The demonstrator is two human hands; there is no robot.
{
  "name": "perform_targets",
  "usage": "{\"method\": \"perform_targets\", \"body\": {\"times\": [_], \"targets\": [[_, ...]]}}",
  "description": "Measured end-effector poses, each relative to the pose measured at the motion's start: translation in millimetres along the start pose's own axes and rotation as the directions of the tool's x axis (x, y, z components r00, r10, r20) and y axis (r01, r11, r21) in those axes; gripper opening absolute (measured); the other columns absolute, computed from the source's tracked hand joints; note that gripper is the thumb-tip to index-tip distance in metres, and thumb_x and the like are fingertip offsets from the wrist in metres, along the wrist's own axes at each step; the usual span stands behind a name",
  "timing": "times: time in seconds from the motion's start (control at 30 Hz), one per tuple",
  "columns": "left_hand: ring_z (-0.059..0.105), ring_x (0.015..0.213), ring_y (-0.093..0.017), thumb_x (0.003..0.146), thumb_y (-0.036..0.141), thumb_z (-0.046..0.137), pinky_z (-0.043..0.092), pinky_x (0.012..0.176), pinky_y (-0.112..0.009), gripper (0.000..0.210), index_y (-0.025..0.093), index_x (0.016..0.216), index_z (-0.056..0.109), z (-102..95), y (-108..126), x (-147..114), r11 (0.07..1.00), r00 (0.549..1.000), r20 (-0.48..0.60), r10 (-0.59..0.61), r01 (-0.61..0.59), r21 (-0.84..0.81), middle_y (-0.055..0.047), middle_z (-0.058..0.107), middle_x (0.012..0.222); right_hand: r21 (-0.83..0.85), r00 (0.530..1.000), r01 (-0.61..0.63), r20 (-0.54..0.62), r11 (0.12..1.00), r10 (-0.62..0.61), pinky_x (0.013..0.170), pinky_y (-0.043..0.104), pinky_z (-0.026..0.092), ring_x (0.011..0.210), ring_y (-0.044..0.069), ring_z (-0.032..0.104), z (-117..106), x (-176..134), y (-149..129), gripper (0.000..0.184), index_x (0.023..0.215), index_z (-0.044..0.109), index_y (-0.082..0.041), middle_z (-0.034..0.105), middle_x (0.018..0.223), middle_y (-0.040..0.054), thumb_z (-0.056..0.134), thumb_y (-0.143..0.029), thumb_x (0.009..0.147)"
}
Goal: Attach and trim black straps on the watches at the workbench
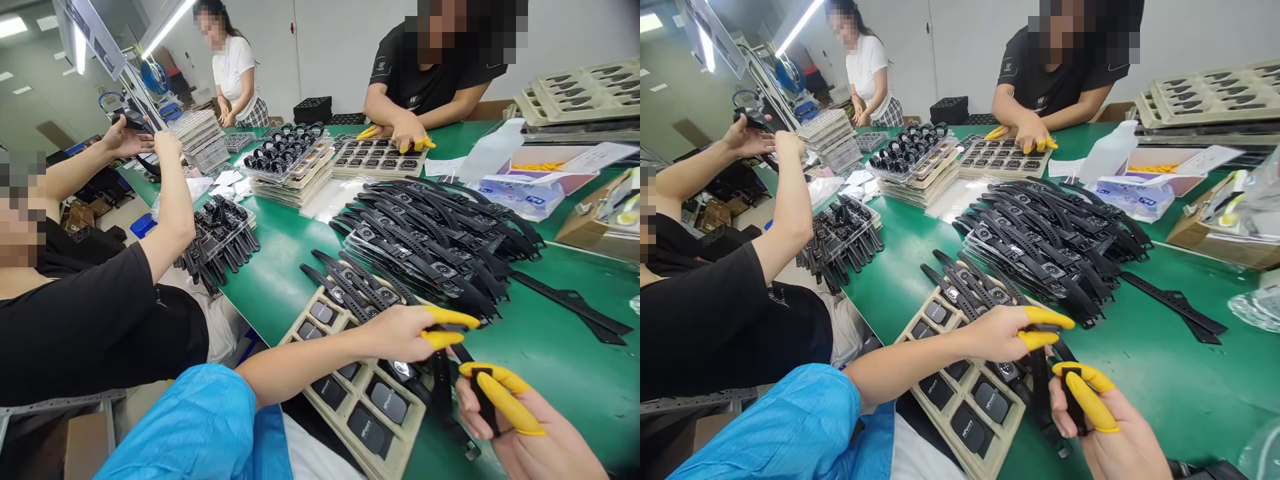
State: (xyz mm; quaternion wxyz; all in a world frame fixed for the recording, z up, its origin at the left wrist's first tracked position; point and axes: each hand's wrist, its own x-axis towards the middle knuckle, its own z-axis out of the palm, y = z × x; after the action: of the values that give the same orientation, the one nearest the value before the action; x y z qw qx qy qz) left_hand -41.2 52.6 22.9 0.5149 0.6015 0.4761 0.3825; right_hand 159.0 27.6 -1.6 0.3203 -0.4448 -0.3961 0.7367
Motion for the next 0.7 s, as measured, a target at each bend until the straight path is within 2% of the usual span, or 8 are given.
{"method": "perform_targets", "body": {"times": [0.07,0.1,0.2,0.3,0.4,0.6,0.7], "targets": [[0.053,0.146,-0.024,0.1,0.012,0.045,0.041,0.127,-0.039,0.045,0.011,0.143,0.06,2.5,7,-5,0.942,0.98,0.179,0.091,-0.143,0.303,-0.01,0.061,0.152,-0.015,1.0,-0.004,0.024,1.0,0.004,0.048,0.03,0.045,0.053,0.016,0.045,2,-1,1,0.044,0.084,0.066,-0.024,0.059,0.07,0.0027,0.086,-0.062,0.076],[0.045,0.152,-0.022,0.1,0.008,0.039,0.037,0.129,-0.037,0.05,0.009,0.146,0.057,2.7,10,-7,0.891,0.963,0.251,0.101,-0.2,0.408,-0.01,0.055,0.158,-0.018,1.0,0.003,0.021,1.0,-0.003,0.048,0.03,0.044,0.053,0.016,0.044,3,-1,2,0.044,0.082,0.066,-0.024,0.058,0.069,0.0027,0.086,-0.063,0.076],[0.044,0.153,-0.02,0.097,0.003,0.033,0.042,0.126,-0.032,0.058,0.007,0.152,0.05,2.2,17,-10,0.774,0.939,0.335,0.072,-0.264,0.575,-0.009,0.048,0.163,-0.025,0.999,-0.003,0.044,1.0,0.004,0.048,0.03,0.044,0.053,0.015,0.044,0,1,5,0.044,0.08,0.067,-0.023,0.056,0.066,0.0023,0.085,-0.062,0.078],[0.048,0.15,-0.018,0.096,0.003,0.034,0.044,0.123,-0.028,0.06,0.008,0.154,0.049,1.3,19,-10,0.709,0.921,0.387,0.051,-0.306,0.635,-0.008,0.047,0.161,-0.023,0.996,-0.027,0.081,0.999,0.029,0.049,0.028,0.044,0.052,0.014,0.043,-5,1,6,0.043,0.077,0.066,-0.022,0.054,0.064,0.0018,0.083,-0.061,0.082],[0.047,0.15,-0.019,0.097,0.005,0.035,0.044,0.122,-0.028,0.058,0.006,0.153,0.049,0.2,19,-8,0.683,0.916,0.398,0.049,-0.322,0.655,-0.009,0.048,0.16,0.017,0.998,-0.03,0.056,0.999,0.029,0.047,0.024,0.041,0.051,0.011,0.041,-3,0,3,0.044,0.074,0.064,-0.021,0.052,0.061,0.0007,0.084,-0.06,0.082],[0.045,0.151,-0.018,0.098,0.005,0.036,0.042,0.125,-0.03,0.054,0.01,0.15,0.051,1.3,22,-10,0.704,0.941,0.335,0.033,-0.26,0.661,-0.008,0.052,0.158,0.113,0.996,-0.003,-0.092,0.994,0.013,0.04,0.019,0.037,0.045,0.009,0.036,20,-4,-9,0.054,0.067,0.057,-0.02,0.045,0.055,-0.0017,0.094,-0.058,0.066],[0.044,0.151,-0.018,0.098,0.003,0.033,0.04,0.126,-0.029,0.056,0.004,0.152,0.048,1.9,25,-9,0.688,0.935,0.351,0.044,-0.283,0.669,-0.011,0.052,0.156,0.145,0.997,-0.004,-0.075,0.989,0.015,0.037,0.02,0.036,0.044,0.009,0.034,23,-3,-12,0.053,0.063,0.054,-0.02,0.043,0.054,-0.0013,0.093,-0.056,0.067]]}}
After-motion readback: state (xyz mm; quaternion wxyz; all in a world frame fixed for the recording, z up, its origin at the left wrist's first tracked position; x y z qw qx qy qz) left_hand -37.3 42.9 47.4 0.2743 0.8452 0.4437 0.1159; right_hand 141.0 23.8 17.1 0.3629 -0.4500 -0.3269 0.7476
